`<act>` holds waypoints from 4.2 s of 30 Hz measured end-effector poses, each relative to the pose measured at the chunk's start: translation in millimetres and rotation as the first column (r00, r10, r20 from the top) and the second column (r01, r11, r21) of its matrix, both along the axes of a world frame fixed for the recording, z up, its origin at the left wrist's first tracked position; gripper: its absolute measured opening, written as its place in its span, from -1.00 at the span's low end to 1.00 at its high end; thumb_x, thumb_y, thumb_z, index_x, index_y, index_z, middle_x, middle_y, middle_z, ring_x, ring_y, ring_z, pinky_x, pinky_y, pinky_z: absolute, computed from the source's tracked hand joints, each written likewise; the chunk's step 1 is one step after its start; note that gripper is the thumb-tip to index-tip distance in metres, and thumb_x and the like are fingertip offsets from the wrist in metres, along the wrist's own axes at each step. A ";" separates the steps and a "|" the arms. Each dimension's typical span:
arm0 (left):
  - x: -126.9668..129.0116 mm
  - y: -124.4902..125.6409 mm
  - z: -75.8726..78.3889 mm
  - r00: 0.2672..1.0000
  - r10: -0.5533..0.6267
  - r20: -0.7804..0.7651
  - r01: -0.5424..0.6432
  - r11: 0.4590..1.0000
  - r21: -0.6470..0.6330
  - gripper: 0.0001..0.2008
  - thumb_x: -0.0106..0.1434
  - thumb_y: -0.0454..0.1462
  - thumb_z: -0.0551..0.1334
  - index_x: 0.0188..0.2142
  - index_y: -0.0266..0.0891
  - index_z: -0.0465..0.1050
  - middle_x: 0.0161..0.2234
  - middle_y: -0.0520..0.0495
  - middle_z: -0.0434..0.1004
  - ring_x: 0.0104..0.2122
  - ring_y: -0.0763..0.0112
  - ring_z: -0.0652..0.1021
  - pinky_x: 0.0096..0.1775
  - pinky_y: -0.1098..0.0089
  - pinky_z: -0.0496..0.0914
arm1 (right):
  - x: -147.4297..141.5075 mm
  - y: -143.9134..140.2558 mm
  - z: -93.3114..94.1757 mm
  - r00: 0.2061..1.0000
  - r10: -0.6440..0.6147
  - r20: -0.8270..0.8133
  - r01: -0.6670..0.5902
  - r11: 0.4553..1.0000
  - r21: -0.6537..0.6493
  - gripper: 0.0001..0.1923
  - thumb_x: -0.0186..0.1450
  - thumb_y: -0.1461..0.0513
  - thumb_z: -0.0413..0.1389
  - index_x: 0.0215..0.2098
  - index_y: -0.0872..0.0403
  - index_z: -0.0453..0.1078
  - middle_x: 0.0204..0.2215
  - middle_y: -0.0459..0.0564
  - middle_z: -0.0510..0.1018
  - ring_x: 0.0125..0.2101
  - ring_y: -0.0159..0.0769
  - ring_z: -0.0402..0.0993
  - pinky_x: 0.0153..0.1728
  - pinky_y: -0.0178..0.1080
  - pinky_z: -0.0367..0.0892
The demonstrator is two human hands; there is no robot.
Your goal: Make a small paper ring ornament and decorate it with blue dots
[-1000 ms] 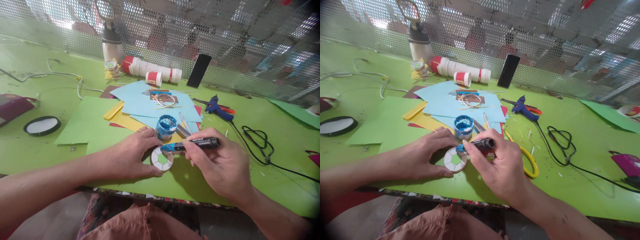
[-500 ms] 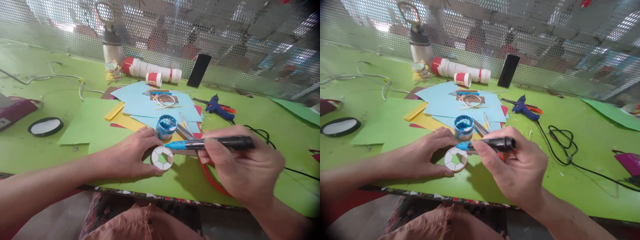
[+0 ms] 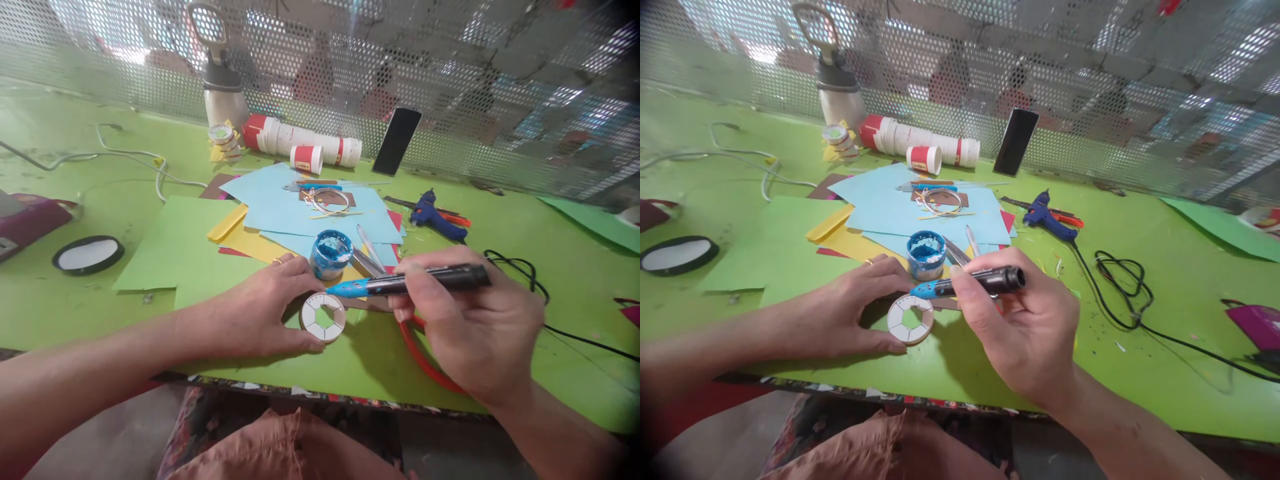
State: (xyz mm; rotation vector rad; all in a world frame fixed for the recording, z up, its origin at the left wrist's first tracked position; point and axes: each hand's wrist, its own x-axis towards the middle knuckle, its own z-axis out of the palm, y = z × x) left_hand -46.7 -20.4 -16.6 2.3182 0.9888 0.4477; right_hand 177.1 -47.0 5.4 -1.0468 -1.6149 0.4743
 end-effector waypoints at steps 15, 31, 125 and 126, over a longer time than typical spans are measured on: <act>-0.2 -1.2 0.1 1.000 -0.006 0.012 0.006 1.000 0.022 -0.59 0.15 -0.14 0.37 -0.02 -0.19 0.48 -0.16 -0.08 0.36 -0.12 0.23 0.41 -0.08 0.24 0.34 | 2.6 -0.5 1.2 0.989 0.086 0.117 -0.074 0.992 -0.103 -0.91 0.31 0.17 0.21 -0.29 0.01 0.52 -0.60 -0.18 0.51 -0.64 -0.45 0.41 -0.60 -0.35 0.32; -1.8 -2.1 1.2 1.000 -0.007 0.000 0.007 1.000 0.004 -0.64 0.19 -0.13 0.34 -0.04 -0.19 0.48 -0.16 -0.07 0.35 -0.12 0.25 0.41 -0.09 0.25 0.35 | -3.0 2.7 0.8 0.978 0.123 0.166 -0.093 0.979 -0.183 -0.94 0.30 0.22 0.18 -0.35 0.03 0.47 -0.60 -0.17 0.53 -0.64 -0.44 0.45 -0.59 -0.39 0.32; -0.6 -0.2 -2.0 1.000 -0.011 0.011 0.010 0.998 0.058 -0.56 0.13 -0.11 0.41 -0.05 -0.27 0.46 -0.13 -0.13 0.39 -0.10 0.18 0.42 -0.08 0.20 0.36 | 1.3 1.1 -4.8 0.979 0.077 0.187 -0.065 0.995 -0.070 -0.82 0.27 0.09 0.25 -0.37 0.02 0.48 -0.61 -0.13 0.54 -0.66 -0.40 0.42 -0.64 -0.32 0.32; -0.6 -0.4 -1.9 1.000 -0.011 0.012 0.011 0.998 0.058 -0.56 0.13 -0.12 0.41 -0.05 -0.27 0.46 -0.14 -0.13 0.39 -0.10 0.18 0.42 -0.08 0.20 0.36 | 1.4 1.3 -4.9 0.977 0.075 0.199 -0.064 0.996 -0.062 -0.82 0.27 0.09 0.25 -0.37 0.03 0.48 -0.61 -0.14 0.53 -0.66 -0.40 0.42 -0.64 -0.32 0.32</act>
